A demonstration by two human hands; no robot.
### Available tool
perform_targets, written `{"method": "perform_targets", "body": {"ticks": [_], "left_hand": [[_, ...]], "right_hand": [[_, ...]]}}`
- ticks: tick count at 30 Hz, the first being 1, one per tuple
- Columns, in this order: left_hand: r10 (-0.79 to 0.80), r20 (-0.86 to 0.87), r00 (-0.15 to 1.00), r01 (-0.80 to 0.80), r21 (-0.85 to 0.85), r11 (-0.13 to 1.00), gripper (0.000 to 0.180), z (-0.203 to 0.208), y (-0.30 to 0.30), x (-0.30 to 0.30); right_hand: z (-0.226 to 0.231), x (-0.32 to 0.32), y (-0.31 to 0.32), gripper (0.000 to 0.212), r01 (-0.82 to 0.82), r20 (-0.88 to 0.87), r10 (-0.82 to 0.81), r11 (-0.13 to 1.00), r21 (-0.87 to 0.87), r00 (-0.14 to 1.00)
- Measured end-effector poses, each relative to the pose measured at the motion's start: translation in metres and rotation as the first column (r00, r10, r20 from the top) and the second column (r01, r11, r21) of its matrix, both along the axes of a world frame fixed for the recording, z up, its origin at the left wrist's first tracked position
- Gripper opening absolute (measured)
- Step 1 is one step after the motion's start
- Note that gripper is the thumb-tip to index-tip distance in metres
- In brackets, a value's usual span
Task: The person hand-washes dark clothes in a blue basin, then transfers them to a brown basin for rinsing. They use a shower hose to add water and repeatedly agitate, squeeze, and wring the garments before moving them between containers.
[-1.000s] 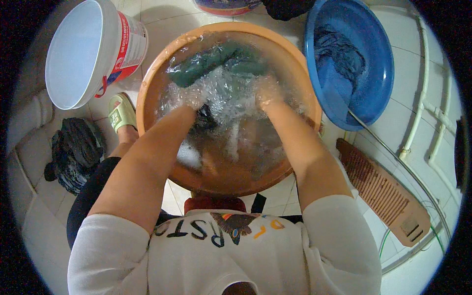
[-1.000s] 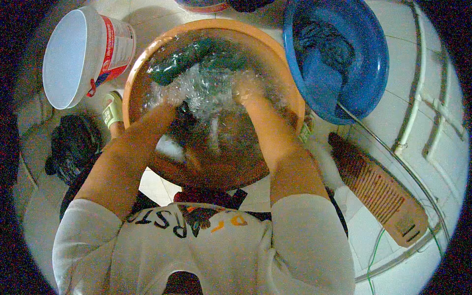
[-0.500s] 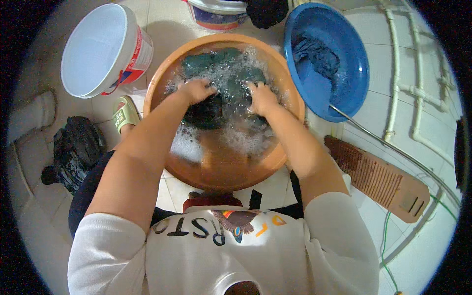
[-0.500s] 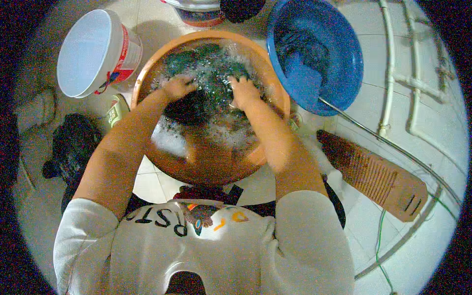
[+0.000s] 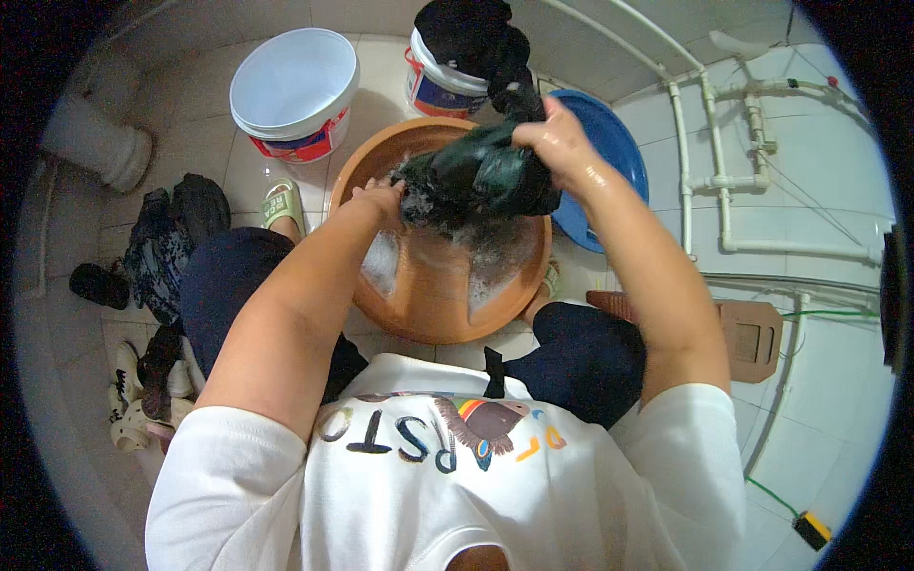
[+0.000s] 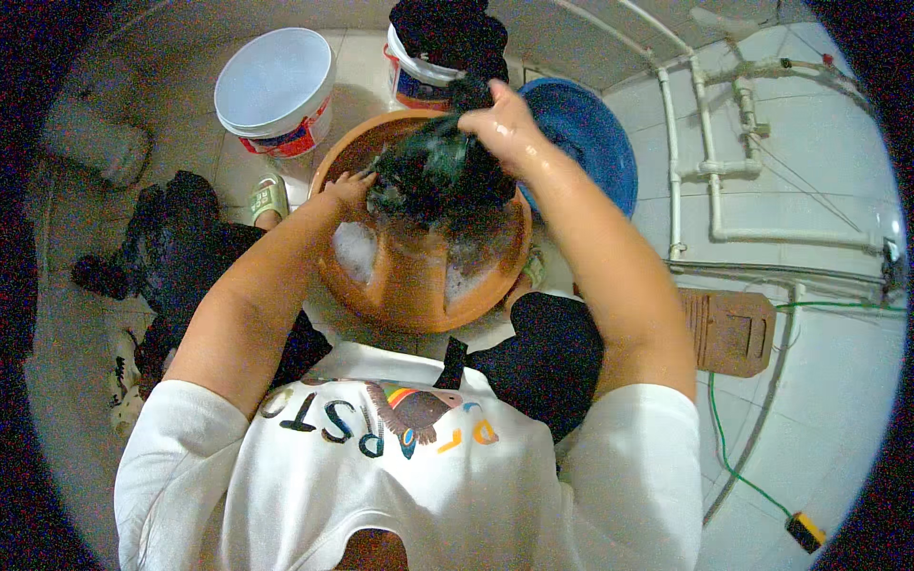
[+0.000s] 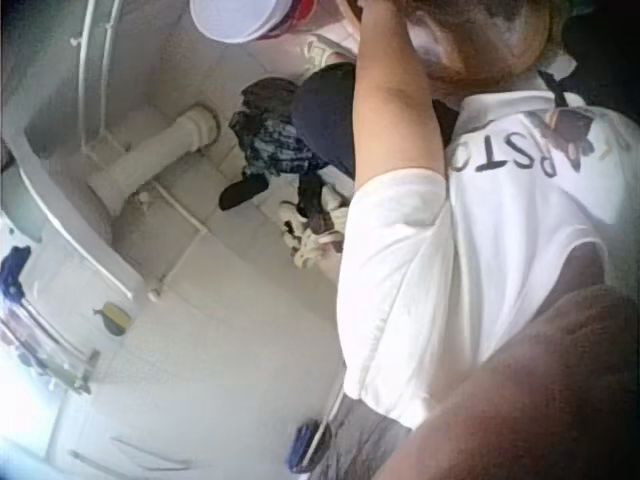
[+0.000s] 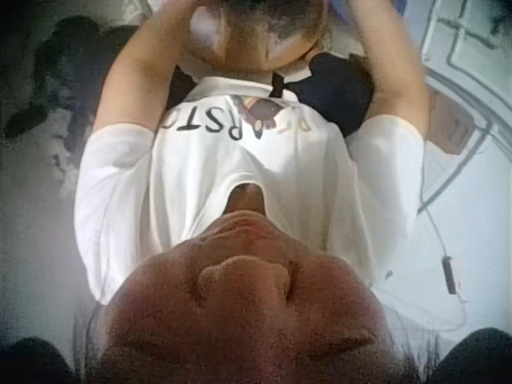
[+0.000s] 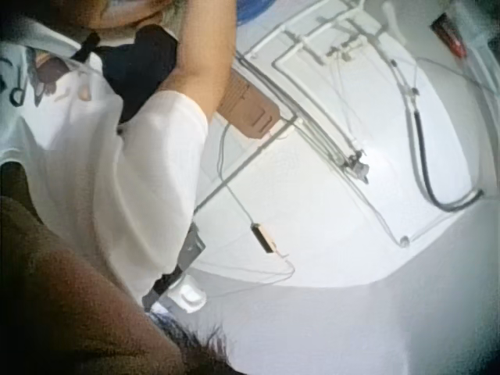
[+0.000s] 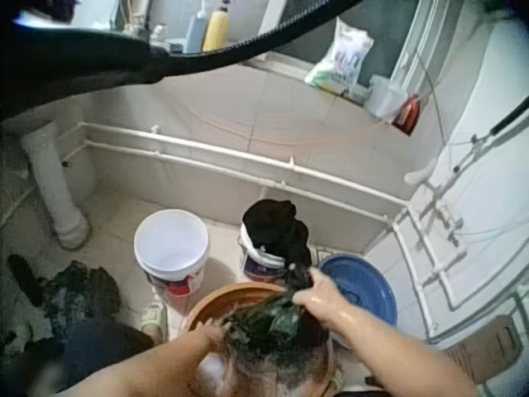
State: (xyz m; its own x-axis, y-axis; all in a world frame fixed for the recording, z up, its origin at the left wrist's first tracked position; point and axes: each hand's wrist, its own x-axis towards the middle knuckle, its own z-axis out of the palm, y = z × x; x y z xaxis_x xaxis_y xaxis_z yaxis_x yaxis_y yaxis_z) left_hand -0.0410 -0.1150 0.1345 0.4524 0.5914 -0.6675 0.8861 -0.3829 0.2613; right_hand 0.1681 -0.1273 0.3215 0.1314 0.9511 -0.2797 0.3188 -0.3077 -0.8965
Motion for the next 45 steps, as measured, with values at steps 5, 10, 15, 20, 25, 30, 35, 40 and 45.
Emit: {"method": "perform_targets", "body": {"ticks": [5, 10, 15, 20, 25, 30, 35, 40, 45], "left_hand": [[0.131, 0.283, 0.95, -0.169, 0.113, 0.979, 0.124, 0.031, -0.008, 0.003], [0.115, 0.752, 0.65, -0.431, 0.24, 0.87, 0.129, 0.043, -0.017, 0.026], [-0.01, 0.838, 0.545, -0.428, 0.289, 0.856, 0.102, 0.067, -0.008, 0.042], [0.491, 0.869, 0.063, -0.415, -0.425, 0.804, 0.08, 0.064, 0.009, 0.053], [0.925, 0.28, -0.255, -0.013, -0.958, 0.286, 0.056, 0.059, 0.014, 0.042], [0.93, 0.142, -0.338, 0.154, -0.967, 0.204, 0.04, 0.104, 0.003, 0.049], [0.878, 0.29, -0.381, 0.219, -0.894, 0.391, 0.043, 0.125, -0.003, 0.054], [0.831, 0.349, -0.433, 0.195, -0.864, 0.465, 0.047, 0.19, -0.032, 0.061], [0.877, 0.319, -0.36, 0.209, -0.889, 0.408, 0.047, 0.208, -0.059, 0.05]], "right_hand": [[0.109, -0.029, -0.016, 0.035, 0.155, -0.322, -0.073, 0.959, 0.236, 0.944], [0.16, -0.001, -0.015, 0.02, 0.164, -0.482, -0.073, 0.975, 0.148, 0.873], [0.198, -0.059, -0.046, 0.019, 0.037, -0.709, 0.077, 0.989, 0.144, 0.701], [0.179, -0.033, -0.047, 0.026, 0.027, -0.744, 0.173, 0.968, 0.248, 0.645], [0.114, 0.057, -0.073, 0.031, 0.124, -0.642, 0.048, 0.968, 0.22, 0.765], [-0.028, 0.125, -0.121, 0.041, 0.366, -0.119, -0.359, 0.929, 0.049, 0.926], [-0.087, 0.072, -0.119, 0.074, 0.412, -0.279, -0.637, 0.713, -0.568, 0.718], [-0.096, 0.041, -0.103, 0.081, -0.052, -0.834, -0.434, 0.877, -0.477, 0.34], [-0.04, 0.017, -0.105, 0.069, 0.047, -0.99, -0.1, 0.994, -0.096, 0.102]]}}
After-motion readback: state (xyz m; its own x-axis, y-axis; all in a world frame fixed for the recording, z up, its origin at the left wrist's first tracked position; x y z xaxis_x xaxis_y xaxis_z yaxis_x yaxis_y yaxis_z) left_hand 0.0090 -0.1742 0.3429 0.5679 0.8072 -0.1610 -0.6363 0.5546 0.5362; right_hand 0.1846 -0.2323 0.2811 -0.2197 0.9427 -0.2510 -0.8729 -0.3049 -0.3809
